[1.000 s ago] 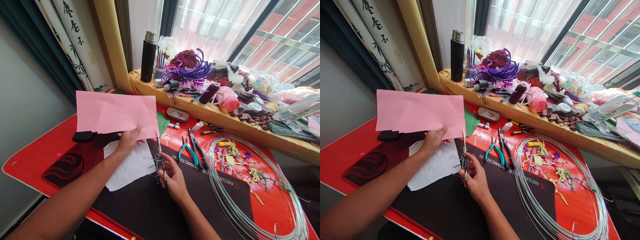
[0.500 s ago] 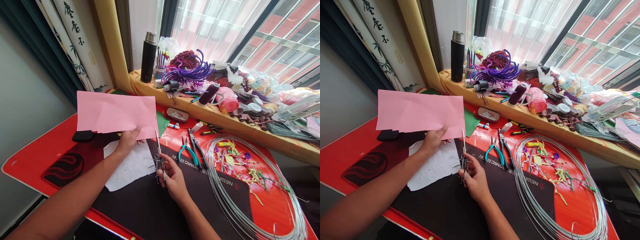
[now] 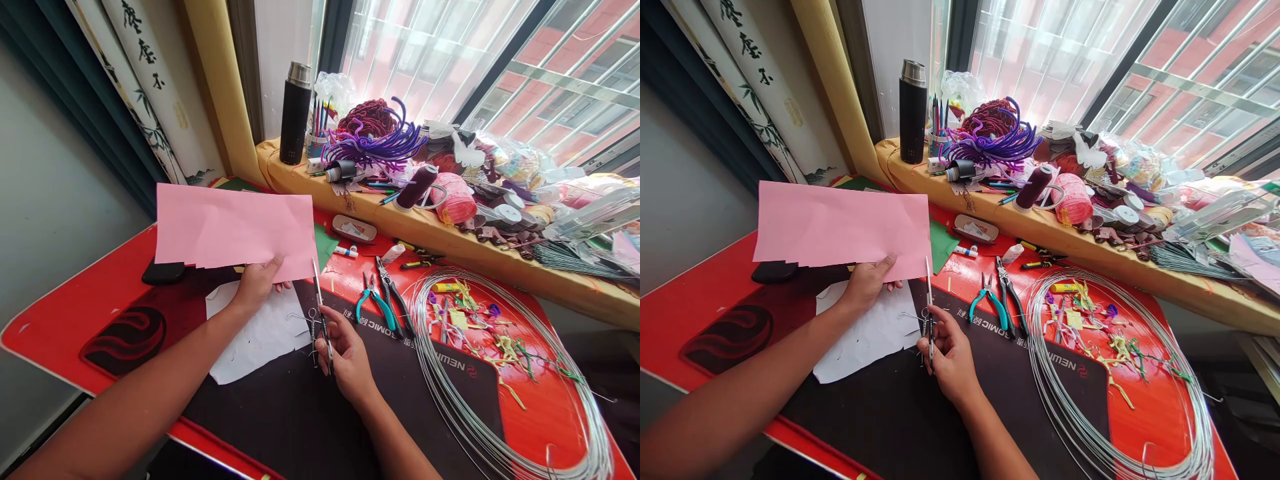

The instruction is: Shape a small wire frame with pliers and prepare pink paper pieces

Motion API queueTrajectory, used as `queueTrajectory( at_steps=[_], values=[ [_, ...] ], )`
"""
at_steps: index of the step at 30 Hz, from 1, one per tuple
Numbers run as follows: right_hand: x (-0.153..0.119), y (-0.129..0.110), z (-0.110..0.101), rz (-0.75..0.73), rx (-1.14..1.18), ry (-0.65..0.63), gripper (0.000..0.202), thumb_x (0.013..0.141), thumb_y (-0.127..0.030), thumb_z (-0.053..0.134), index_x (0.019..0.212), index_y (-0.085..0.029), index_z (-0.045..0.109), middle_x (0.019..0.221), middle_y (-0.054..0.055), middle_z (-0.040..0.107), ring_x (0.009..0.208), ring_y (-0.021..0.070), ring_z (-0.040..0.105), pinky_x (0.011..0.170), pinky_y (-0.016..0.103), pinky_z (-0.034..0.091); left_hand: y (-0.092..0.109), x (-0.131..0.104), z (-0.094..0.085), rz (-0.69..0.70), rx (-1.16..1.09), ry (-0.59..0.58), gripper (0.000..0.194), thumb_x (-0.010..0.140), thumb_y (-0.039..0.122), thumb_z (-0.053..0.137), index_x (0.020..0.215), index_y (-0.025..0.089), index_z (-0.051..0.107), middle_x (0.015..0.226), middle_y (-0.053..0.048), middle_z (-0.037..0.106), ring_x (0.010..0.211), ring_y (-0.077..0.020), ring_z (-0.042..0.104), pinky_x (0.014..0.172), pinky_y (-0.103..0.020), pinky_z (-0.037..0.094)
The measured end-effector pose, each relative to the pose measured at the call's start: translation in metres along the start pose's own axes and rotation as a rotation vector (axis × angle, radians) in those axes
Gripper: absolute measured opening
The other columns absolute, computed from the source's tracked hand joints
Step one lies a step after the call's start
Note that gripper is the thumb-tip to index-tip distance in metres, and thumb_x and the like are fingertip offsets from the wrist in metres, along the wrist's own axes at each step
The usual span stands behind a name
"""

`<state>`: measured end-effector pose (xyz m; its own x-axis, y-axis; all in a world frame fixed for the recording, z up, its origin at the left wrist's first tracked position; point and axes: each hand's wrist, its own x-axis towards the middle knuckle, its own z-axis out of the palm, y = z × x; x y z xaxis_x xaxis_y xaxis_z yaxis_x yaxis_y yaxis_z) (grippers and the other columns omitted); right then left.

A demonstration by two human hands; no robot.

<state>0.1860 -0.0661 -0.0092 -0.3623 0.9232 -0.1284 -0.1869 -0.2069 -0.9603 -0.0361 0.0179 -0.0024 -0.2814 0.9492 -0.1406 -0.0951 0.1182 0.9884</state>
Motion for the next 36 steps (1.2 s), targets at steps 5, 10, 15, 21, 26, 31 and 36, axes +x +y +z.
queueTrajectory(
  at_steps=[5, 10, 15, 21, 26, 31, 36],
  values=[
    [-0.0001, -0.0012, 0.0001, 0.014, -0.005, 0.005, 0.057, 0.086, -0.044, 0.079, 0.138, -0.027, 0.059, 0.076, -0.006, 0.037, 0.051, 0.0074, 0.043, 0.040, 0.019, 0.038, -0.0037, 0.0019, -0.0003, -0.009, -0.024, 0.014, 0.041, 0.091, 0.050, 0.066, 0.063, 0.019, 0.066, 0.051, -0.006, 0.066, 0.039, -0.0157, 0.051, 0.041, -0.029, 0.042],
    [0.0000, -0.0001, 0.0002, 0.012, 0.000, 0.006, 0.057, 0.086, -0.043, 0.079, 0.138, -0.027, 0.059, 0.077, -0.006, 0.037, 0.052, 0.0069, 0.043, 0.040, 0.019, 0.038, -0.0057, 0.0030, -0.0010, -0.012, -0.034, 0.018, 0.040, 0.089, 0.051, 0.067, 0.066, 0.018, 0.067, 0.051, -0.006, 0.066, 0.039, -0.0163, 0.051, 0.040, -0.029, 0.041],
    [-0.0004, 0.0003, 0.0006, 0.002, 0.006, 0.002, 0.056, 0.087, -0.043, 0.078, 0.138, -0.027, 0.058, 0.077, -0.006, 0.039, 0.051, 0.0073, 0.043, 0.039, 0.019, 0.040, -0.0018, 0.0007, -0.0007, -0.006, -0.010, 0.008, 0.043, 0.090, 0.052, 0.066, 0.062, 0.019, 0.066, 0.051, -0.006, 0.067, 0.039, -0.0159, 0.051, 0.041, -0.029, 0.042],
    [0.0000, 0.0009, -0.0003, -0.005, 0.014, 0.004, 0.059, 0.087, -0.044, 0.078, 0.139, -0.027, 0.057, 0.078, -0.004, 0.044, 0.052, 0.0081, 0.044, 0.040, 0.020, 0.040, 0.0035, -0.0042, 0.0024, -0.001, 0.020, -0.027, 0.045, 0.090, 0.051, 0.065, 0.061, 0.018, 0.066, 0.051, -0.007, 0.067, 0.039, -0.0160, 0.051, 0.042, -0.029, 0.043],
    [0.0001, 0.0015, -0.0008, 0.005, 0.003, 0.012, 0.058, 0.087, -0.044, 0.078, 0.139, -0.027, 0.057, 0.079, -0.004, 0.046, 0.053, 0.0084, 0.045, 0.040, 0.020, 0.040, 0.0030, -0.0040, 0.0039, 0.006, 0.006, -0.019, 0.042, 0.090, 0.050, 0.065, 0.063, 0.018, 0.067, 0.051, -0.007, 0.067, 0.038, -0.0163, 0.052, 0.041, -0.029, 0.043],
    [0.0008, 0.0005, -0.0010, 0.008, -0.004, 0.011, 0.058, 0.087, -0.043, 0.079, 0.139, -0.027, 0.058, 0.079, -0.004, 0.046, 0.054, 0.0082, 0.045, 0.040, 0.020, 0.039, 0.0025, -0.0036, 0.0032, 0.012, 0.006, -0.018, 0.041, 0.090, 0.051, 0.066, 0.063, 0.019, 0.067, 0.051, -0.006, 0.067, 0.038, -0.0165, 0.052, 0.041, -0.030, 0.043],
    [0.0008, 0.0007, -0.0008, 0.007, -0.001, 0.009, 0.057, 0.087, -0.042, 0.078, 0.139, -0.028, 0.058, 0.078, -0.005, 0.042, 0.055, 0.0088, 0.046, 0.041, 0.020, 0.038, 0.0016, -0.0030, 0.0033, 0.007, -0.007, -0.020, 0.039, 0.090, 0.050, 0.066, 0.068, 0.018, 0.066, 0.051, -0.006, 0.066, 0.038, -0.0165, 0.053, 0.040, -0.029, 0.043]
  ],
)
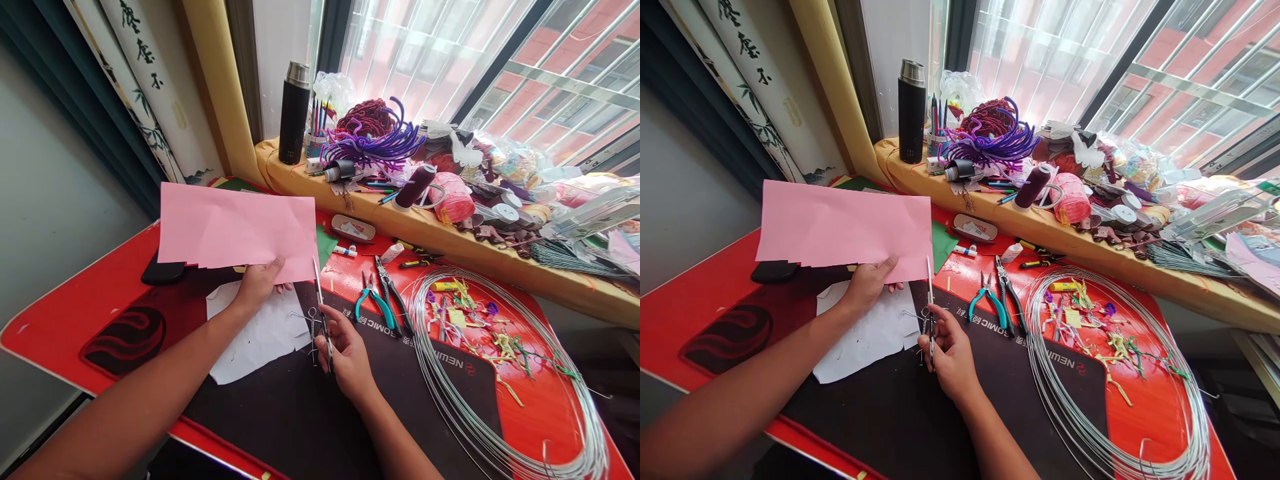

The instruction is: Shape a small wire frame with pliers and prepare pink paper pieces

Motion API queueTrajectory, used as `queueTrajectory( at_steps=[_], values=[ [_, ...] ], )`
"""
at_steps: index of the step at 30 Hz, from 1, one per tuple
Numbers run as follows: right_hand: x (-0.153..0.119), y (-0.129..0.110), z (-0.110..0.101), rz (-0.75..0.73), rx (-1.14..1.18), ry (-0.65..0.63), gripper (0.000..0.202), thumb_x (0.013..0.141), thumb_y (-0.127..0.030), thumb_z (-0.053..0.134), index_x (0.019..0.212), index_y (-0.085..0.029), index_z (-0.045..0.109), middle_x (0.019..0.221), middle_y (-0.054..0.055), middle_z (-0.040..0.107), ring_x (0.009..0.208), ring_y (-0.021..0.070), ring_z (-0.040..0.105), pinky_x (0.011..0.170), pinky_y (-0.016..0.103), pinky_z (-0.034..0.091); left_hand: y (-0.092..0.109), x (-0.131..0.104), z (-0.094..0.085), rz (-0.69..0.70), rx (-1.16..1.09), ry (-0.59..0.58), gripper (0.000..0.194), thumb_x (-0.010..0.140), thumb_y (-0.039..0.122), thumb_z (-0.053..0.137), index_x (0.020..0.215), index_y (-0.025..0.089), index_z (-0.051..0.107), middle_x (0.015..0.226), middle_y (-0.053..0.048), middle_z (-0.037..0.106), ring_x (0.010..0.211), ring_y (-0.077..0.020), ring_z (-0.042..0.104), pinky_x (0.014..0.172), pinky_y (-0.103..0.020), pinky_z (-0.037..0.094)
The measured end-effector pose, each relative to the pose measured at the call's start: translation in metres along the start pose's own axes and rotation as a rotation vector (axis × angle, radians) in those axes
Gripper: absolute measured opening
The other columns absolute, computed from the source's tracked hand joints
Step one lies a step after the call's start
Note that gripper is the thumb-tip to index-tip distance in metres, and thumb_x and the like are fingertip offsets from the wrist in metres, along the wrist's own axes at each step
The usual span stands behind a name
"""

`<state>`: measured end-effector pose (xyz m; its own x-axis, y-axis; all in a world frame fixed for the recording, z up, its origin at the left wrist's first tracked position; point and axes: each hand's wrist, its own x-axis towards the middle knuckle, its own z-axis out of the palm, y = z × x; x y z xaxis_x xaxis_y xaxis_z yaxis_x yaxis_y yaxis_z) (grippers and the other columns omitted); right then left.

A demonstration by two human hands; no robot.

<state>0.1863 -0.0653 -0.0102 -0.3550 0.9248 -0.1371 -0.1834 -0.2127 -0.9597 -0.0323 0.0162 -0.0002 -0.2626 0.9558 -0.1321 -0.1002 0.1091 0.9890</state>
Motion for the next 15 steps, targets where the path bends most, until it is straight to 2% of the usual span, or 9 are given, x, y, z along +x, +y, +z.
queueTrajectory(
  at_steps=[8, 15],
  values=[
    [-0.0005, -0.0028, 0.0011, 0.016, -0.013, 0.014, 0.058, 0.085, -0.040, 0.080, 0.137, -0.027, 0.059, 0.077, -0.006, 0.040, 0.052, 0.0071, 0.045, 0.040, 0.019, 0.037, -0.0039, 0.0022, -0.0012, 0.000, -0.018, -0.007, 0.039, 0.089, 0.051, 0.067, 0.071, 0.016, 0.067, 0.051, -0.006, 0.067, 0.039, -0.0157, 0.053, 0.040, -0.027, 0.042],
    [-0.0003, -0.0042, 0.0011, 0.029, -0.020, 0.020, 0.057, 0.084, -0.037, 0.082, 0.135, -0.027, 0.060, 0.077, -0.007, 0.042, 0.047, 0.0054, 0.044, 0.040, 0.020, 0.037, -0.0003, 0.0002, -0.0003, -0.025, -0.001, 0.005, 0.042, 0.090, 0.049, 0.065, 0.064, 0.016, 0.066, 0.051, -0.007, 0.067, 0.039, -0.0154, 0.053, 0.041, -0.027, 0.043]
  ],
)
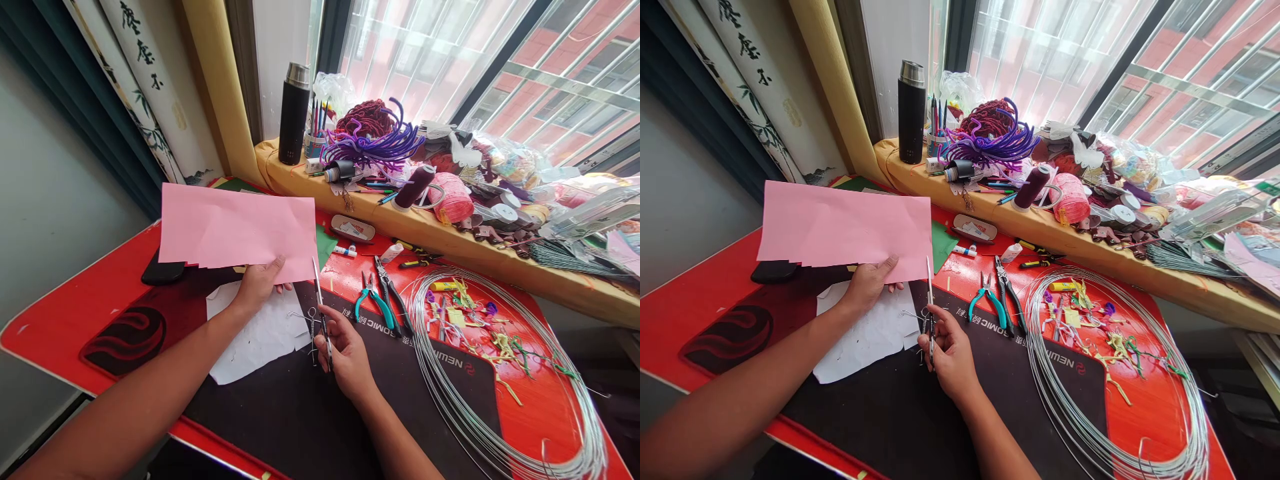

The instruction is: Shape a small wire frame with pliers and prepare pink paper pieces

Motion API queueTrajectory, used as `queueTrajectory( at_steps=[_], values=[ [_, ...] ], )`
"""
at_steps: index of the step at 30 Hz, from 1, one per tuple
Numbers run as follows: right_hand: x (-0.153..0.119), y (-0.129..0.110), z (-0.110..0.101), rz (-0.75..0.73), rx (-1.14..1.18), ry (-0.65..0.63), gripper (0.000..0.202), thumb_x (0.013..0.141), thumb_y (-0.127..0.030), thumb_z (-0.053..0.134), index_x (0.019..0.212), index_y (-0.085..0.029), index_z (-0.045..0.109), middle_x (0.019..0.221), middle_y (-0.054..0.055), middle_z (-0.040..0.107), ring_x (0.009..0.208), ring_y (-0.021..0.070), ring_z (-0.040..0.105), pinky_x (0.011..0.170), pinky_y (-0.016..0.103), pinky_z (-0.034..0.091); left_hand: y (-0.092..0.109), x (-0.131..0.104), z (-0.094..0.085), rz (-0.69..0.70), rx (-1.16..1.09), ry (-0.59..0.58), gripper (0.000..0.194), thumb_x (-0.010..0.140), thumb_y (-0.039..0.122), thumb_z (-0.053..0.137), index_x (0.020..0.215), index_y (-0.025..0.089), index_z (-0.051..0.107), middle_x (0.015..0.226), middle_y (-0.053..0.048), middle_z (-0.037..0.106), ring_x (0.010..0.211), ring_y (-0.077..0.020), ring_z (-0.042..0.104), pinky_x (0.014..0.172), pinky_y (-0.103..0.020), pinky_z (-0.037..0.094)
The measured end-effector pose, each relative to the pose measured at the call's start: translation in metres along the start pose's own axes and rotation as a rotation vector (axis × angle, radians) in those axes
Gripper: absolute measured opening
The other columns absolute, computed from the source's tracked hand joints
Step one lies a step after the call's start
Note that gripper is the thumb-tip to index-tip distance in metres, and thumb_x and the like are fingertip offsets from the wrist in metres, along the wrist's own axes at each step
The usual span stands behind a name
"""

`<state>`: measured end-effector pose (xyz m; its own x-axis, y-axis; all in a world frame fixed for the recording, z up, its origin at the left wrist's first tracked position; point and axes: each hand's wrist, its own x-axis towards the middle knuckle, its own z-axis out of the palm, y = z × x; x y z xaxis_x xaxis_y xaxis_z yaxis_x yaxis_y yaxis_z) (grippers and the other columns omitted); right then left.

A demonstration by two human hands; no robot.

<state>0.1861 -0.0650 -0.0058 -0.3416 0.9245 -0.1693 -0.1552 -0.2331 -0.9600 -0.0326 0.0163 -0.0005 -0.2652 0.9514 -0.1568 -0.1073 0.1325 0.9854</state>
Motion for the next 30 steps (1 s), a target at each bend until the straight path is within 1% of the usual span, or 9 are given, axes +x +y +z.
queueTrajectory(
  at_steps=[6, 11, 15, 18, 22, 27, 30],
  values=[
    [-0.0002, -0.0023, 0.0009, 0.001, -0.018, 0.004, 0.055, 0.085, -0.038, 0.080, 0.134, -0.028, 0.061, 0.077, -0.007, 0.041, 0.046, 0.0051, 0.045, 0.040, 0.020, 0.035, -0.0007, 0.0006, 0.0000, 0.008, -0.008, -0.003, 0.040, 0.090, 0.048, 0.066, 0.067, 0.015, 0.067, 0.051, -0.007, 0.067, 0.040, -0.0160, 0.054, 0.041, -0.027, 0.042],
    [0.0001, -0.0020, 0.0009, -0.003, -0.024, -0.001, 0.054, 0.084, -0.036, 0.081, 0.134, -0.027, 0.061, 0.077, -0.007, 0.041, 0.045, 0.0042, 0.044, 0.040, 0.020, 0.035, -0.0019, 0.0010, -0.0004, 0.006, 0.012, -0.009, 0.045, 0.091, 0.048, 0.064, 0.061, 0.014, 0.066, 0.052, -0.009, 0.067, 0.039, -0.0146, 0.052, 0.043, -0.027, 0.043],
    [0.0002, -0.0014, 0.0004, -0.006, -0.027, -0.003, 0.053, 0.085, -0.036, 0.080, 0.134, -0.027, 0.061, 0.078, -0.007, 0.041, 0.045, 0.0040, 0.044, 0.040, 0.020, 0.035, -0.0048, 0.0017, -0.0014, 0.014, 0.002, -0.011, 0.042, 0.090, 0.050, 0.065, 0.067, 0.014, 0.068, 0.052, -0.008, 0.068, 0.041, -0.0154, 0.054, 0.042, -0.026, 0.042],
    [-0.0001, -0.0017, 0.0001, -0.002, -0.029, -0.003, 0.053, 0.085, -0.036, 0.080, 0.134, -0.027, 0.061, 0.077, -0.007, 0.040, 0.045, 0.0041, 0.044, 0.040, 0.020, 0.035, -0.0057, 0.0020, -0.0019, 0.016, 0.013, -0.015, 0.043, 0.090, 0.051, 0.065, 0.067, 0.015, 0.067, 0.053, -0.008, 0.068, 0.040, -0.0153, 0.054, 0.043, -0.027, 0.043],
    [-0.0002, -0.0021, 0.0002, 0.006, -0.034, -0.002, 0.054, 0.084, -0.036, 0.080, 0.134, -0.027, 0.061, 0.077, -0.007, 0.040, 0.046, 0.0044, 0.044, 0.040, 0.020, 0.036, -0.0023, 0.0010, -0.0008, 0.009, 0.009, -0.005, 0.042, 0.089, 0.051, 0.065, 0.066, 0.016, 0.066, 0.052, -0.008, 0.067, 0.040, -0.0157, 0.054, 0.041, -0.027, 0.042],
    [0.0003, -0.0022, 0.0004, 0.008, -0.039, 0.001, 0.052, 0.086, -0.040, 0.079, 0.133, -0.026, 0.061, 0.076, -0.007, 0.042, 0.046, 0.0049, 0.044, 0.040, 0.020, 0.036, 0.0024, -0.0005, 0.0013, 0.013, 0.000, -0.003, 0.037, 0.089, 0.049, 0.066, 0.072, 0.016, 0.067, 0.051, -0.006, 0.066, 0.040, -0.0170, 0.055, 0.040, -0.028, 0.042],
    [0.0002, -0.0023, 0.0003, 0.013, -0.044, -0.001, 0.053, 0.085, -0.039, 0.080, 0.133, -0.027, 0.062, 0.077, -0.007, 0.042, 0.046, 0.0047, 0.044, 0.041, 0.020, 0.035, 0.0020, -0.0005, 0.0013, 0.014, -0.002, -0.004, 0.038, 0.089, 0.048, 0.065, 0.070, 0.016, 0.066, 0.050, -0.007, 0.066, 0.040, -0.0171, 0.055, 0.040, -0.028, 0.042]
  ],
)
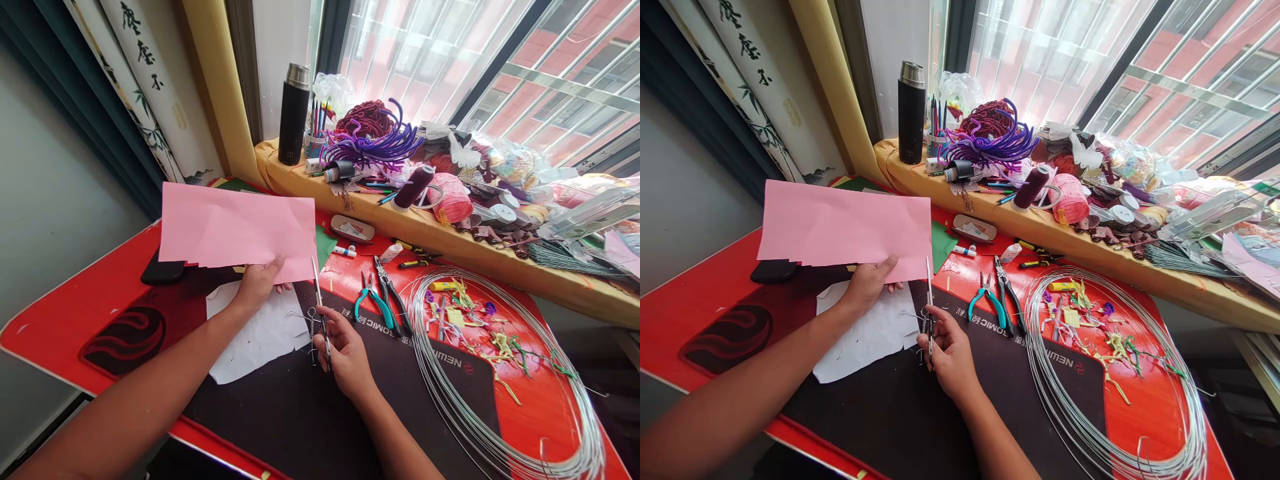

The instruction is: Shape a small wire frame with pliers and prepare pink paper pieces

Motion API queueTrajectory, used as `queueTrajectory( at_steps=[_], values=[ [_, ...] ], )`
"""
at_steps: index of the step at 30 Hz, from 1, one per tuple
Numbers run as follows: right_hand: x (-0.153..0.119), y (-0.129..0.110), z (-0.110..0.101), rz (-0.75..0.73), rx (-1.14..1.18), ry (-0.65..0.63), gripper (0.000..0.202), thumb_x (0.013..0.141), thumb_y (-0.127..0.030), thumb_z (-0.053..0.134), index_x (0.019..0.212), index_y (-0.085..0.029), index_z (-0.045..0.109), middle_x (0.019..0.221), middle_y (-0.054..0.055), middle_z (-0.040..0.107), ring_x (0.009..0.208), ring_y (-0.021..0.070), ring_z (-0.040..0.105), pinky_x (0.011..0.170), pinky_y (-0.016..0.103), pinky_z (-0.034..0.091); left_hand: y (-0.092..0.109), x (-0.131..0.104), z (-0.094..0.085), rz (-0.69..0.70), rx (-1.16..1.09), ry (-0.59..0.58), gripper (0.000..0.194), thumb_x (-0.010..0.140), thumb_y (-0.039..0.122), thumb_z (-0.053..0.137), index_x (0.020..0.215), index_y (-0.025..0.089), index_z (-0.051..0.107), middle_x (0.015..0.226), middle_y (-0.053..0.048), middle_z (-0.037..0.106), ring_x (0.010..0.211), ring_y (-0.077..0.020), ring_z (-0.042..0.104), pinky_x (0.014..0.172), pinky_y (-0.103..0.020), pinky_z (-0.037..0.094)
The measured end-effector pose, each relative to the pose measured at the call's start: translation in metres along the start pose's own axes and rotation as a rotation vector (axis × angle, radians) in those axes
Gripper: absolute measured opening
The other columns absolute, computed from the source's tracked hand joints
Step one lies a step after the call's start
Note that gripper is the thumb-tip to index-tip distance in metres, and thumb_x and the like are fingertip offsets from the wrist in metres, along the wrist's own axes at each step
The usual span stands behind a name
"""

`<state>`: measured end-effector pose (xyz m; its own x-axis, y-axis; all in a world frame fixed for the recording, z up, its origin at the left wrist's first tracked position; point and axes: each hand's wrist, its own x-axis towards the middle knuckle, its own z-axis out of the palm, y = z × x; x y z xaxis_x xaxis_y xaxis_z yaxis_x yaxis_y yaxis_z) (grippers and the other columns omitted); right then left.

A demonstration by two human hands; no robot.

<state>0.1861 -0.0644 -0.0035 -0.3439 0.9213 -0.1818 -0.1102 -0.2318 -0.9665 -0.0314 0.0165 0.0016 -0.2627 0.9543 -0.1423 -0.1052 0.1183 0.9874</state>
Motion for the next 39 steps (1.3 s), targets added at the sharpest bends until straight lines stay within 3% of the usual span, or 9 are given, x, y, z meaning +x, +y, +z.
queueTrajectory(
  at_steps=[15, 19, 25, 28, 33, 36, 39],
  values=[
    [0.000, 0.000, 0.000, -0.016, -0.006, -0.001, 0.052, 0.087, -0.047, 0.077, 0.132, -0.025, 0.062, 0.074, -0.006, 0.040, 0.047, 0.0061, 0.042, 0.040, 0.021, 0.036, 0.001, 0.000, 0.000, -0.016, 0.016, 0.000, 0.043, 0.089, 0.050, 0.065, 0.062, 0.017, 0.064, 0.050, -0.008, 0.066, 0.040, -0.0159, 0.053, 0.042, -0.028, 0.042],
    [-0.001, 0.000, -0.001, -0.021, -0.005, -0.012, 0.052, 0.088, -0.045, 0.077, 0.133, -0.026, 0.061, 0.076, -0.006, 0.043, 0.046, 0.0063, 0.045, 0.040, 0.021, 0.035, 0.000, 0.000, -0.001, -0.015, 0.008, 0.000, 0.038, 0.090, 0.048, 0.065, 0.068, 0.017, 0.065, 0.051, -0.007, 0.065, 0.040, -0.0169, 0.053, 0.042, -0.030, 0.042],
    [-0.002, -0.009, -0.001, -0.052, 0.030, -0.009, 0.054, 0.086, -0.047, 0.077, 0.134, -0.026, 0.061, 0.075, -0.006, 0.041, 0.046, 0.0063, 0.043, 0.039, 0.021, 0.036, -0.005, 0.011, -0.012, 0.040, -0.050, 0.136, 0.035, 0.089, 0.048, 0.067, 0.069, 0.019, 0.065, 0.051, -0.005, 0.064, 0.040, -0.0163, 0.052, 0.044, -0.030, 0.042],
    [0.002, -0.020, -0.005, -0.049, -0.028, 0.046, 0.053, 0.086, -0.047, 0.077, 0.133, -0.026, 0.061, 0.075, -0.006, 0.042, 0.048, 0.0074, 0.045, 0.041, 0.022, 0.037, -0.007, 0.015, -0.017, 0.039, -0.093, 0.142, 0.033, 0.088, 0.047, 0.069, 0.073, 0.018, 0.067, 0.053, -0.004, 0.065, 0.043, -0.0170, 0.054, 0.044, -0.029, 0.043],
    [0.018, -0.032, -0.025, -0.049, -0.254, 0.115, 0.055, 0.089, -0.048, 0.072, 0.135, -0.023, 0.059, 0.073, -0.006, 0.045, 0.047, 0.0095, 0.044, 0.044, 0.024, 0.036, -0.007, 0.017, -0.017, -0.074, -0.214, 0.030, 0.032, 0.089, 0.043, 0.068, 0.076, 0.014, 0.069, 0.058, -0.007, 0.067, 0.048, -0.0176, 0.058, 0.049, -0.030, 0.047],
    [0.026, -0.041, -0.038, -0.075, -0.570, 0.135, 0.053, 0.090, -0.045, 0.070, 0.137, -0.024, 0.061, 0.076, -0.002, 0.056, 0.054, 0.0127, 0.048, 0.050, 0.026, 0.038, -0.005, 0.018, -0.016, -0.138, -0.299, 0.027, 0.029, 0.089, 0.038, 0.069, 0.076, 0.012, 0.069, 0.063, -0.009, 0.070, 0.055, -0.0189, 0.063, 0.054, -0.030, 0.052],
    [0.032, -0.051, -0.045, -0.093, -0.950, 0.118, 0.051, 0.090, -0.039, 0.070, 0.138, -0.025, 0.063, 0.085, 0.002, 0.067, 0.067, 0.0181, 0.057, 0.062, 0.029, 0.043, 0.002, 0.019, -0.016, -0.177, -0.424, 0.073, 0.014, 0.088, 0.024, 0.070, 0.088, 0.010, 0.070, 0.076, -0.010, 0.075, 0.065, -0.0196, 0.070, 0.056, -0.027, 0.056]
  ],
)
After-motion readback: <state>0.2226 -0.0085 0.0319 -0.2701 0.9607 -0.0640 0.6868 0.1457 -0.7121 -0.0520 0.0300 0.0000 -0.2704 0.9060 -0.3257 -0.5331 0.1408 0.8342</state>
